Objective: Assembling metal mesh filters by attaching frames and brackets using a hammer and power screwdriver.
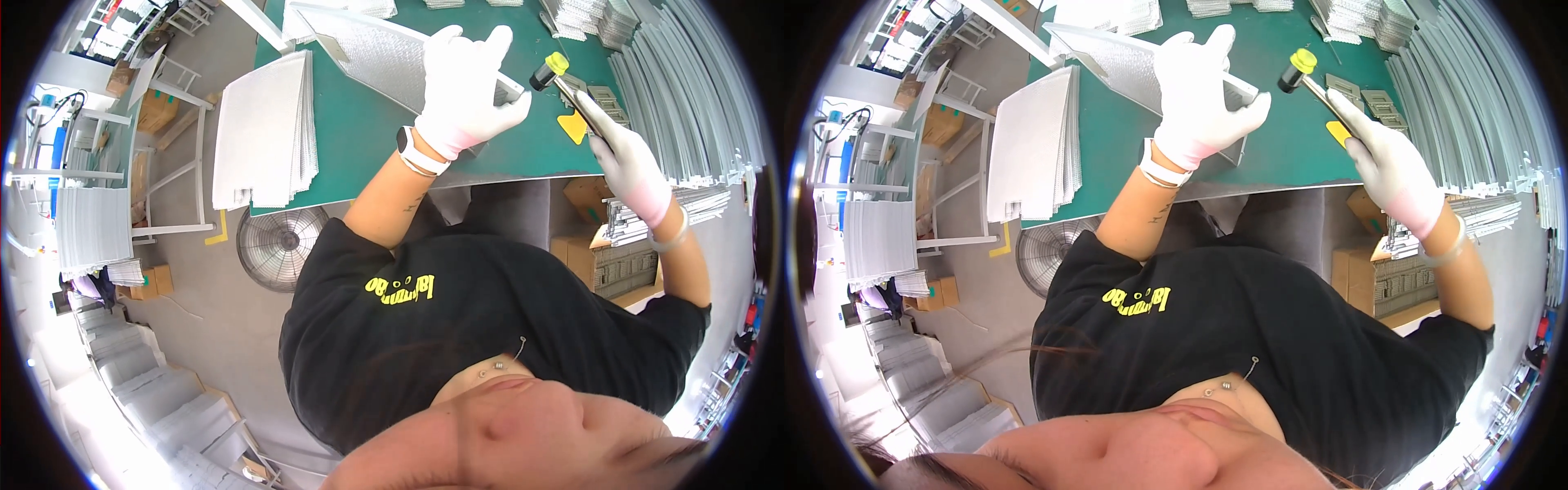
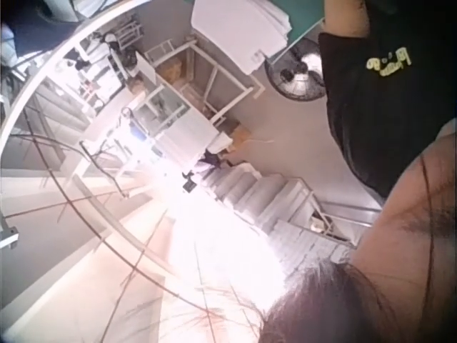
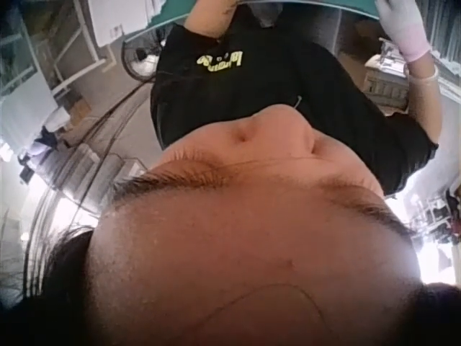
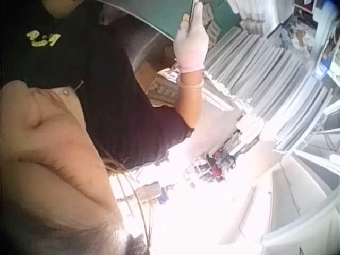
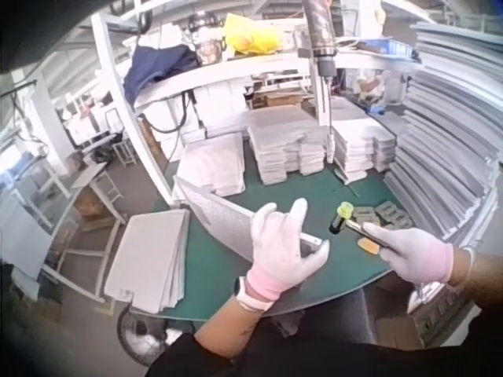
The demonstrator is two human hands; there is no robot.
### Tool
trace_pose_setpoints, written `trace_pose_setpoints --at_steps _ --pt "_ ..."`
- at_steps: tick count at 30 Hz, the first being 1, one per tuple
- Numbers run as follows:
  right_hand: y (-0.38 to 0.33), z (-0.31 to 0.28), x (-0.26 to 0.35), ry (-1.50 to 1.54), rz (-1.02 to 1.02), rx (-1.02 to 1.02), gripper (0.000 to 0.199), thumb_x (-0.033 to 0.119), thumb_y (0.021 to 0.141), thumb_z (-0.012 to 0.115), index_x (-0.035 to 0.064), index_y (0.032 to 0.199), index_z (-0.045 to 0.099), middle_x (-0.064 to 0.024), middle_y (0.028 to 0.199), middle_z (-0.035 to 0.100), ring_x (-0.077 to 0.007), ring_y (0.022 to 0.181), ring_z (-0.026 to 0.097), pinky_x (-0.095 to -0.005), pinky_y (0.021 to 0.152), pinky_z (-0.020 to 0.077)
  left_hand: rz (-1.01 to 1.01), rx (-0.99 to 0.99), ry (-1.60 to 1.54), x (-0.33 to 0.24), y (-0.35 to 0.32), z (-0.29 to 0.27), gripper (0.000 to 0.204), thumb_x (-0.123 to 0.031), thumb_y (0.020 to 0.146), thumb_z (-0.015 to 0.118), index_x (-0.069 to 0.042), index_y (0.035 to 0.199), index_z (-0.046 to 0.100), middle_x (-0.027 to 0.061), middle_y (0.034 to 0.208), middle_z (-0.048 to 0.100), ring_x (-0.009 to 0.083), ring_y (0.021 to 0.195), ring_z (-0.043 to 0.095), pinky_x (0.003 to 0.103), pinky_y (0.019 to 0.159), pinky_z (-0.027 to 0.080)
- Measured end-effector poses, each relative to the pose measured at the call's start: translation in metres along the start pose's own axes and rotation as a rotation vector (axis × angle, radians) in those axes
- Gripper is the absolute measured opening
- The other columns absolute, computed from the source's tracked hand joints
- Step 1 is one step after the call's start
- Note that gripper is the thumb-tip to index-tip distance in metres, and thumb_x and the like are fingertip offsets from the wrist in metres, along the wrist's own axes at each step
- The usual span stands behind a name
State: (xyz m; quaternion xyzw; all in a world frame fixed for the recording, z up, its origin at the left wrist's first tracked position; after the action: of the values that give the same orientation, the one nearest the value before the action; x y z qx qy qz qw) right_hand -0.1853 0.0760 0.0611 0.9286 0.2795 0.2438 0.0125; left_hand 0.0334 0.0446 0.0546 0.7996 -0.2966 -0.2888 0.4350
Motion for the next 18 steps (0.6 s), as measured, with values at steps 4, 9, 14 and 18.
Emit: trace_pose_setpoints --at_steps 4,9,14,18 --pt "0.005 0.071 -0.088 0.006 0.119 -0.024 0.060 0.006 0.091 0.058 0.0089 0.149 0.043 -0.0246 0.103 0.061 -0.0386 0.094 0.062 -0.0433 0.086 0.0491 0.060 -0.079 -0.054 -0.003 -0.004 -0.012 0.074 -0.034 0.062 0.081 -0.001 0.124 0.060 0.0082 0.086 0.055 0.0328 0.097 0.049 0.048 0.098 0.036" --pt "0.029 0.092 -0.116 -0.102 0.060 -0.183 0.066 0.015 0.091 0.065 0.0038 0.150 0.039 -0.0249 0.131 0.053 -0.0362 0.125 0.052 -0.0412 0.108 0.0401 0.263 -0.207 -0.449 0.011 -0.015 -0.085 0.054 -0.042 0.094 0.060 -0.001 0.128 0.061 0.0108 0.095 0.061 0.0286 0.095 0.056 0.048 0.095 0.045" --pt "0.051 0.057 -0.076 0.576 0.078 -0.242 0.065 0.022 0.094 0.064 -0.0048 0.148 0.037 -0.0168 0.146 0.047 -0.0232 0.139 0.040 -0.0358 0.117 0.0288 -0.177 -0.421 -1.199 0.045 -0.026 -0.089 0.035 -0.038 0.087 0.056 -0.007 0.098 0.068 0.0097 0.085 0.062 0.0280 0.087 0.058 0.050 0.094 0.046" --pt "0.010 0.074 -0.092 0.873 0.258 -0.095 0.047 0.019 0.098 0.059 -0.0042 0.138 0.049 -0.0082 0.126 0.061 -0.0148 0.117 0.054 -0.0301 0.105 0.0401 -0.144 -0.405 -1.739 0.081 -0.028 -0.071 0.058 -0.053 0.101 0.032 -0.007 0.119 0.061 0.0097 0.093 0.063 0.0283 0.092 0.060 0.052 0.100 0.043"
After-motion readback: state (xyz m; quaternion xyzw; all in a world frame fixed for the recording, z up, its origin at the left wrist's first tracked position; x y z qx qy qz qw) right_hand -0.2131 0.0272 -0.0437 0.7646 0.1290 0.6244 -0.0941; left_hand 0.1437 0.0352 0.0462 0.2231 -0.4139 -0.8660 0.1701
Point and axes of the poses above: each hand's wrist, its own y-axis towards the middle knuckle, its own z-axis out of the palm, x = y × z, the point moved 7 cm from there along y, towards the middle knuckle
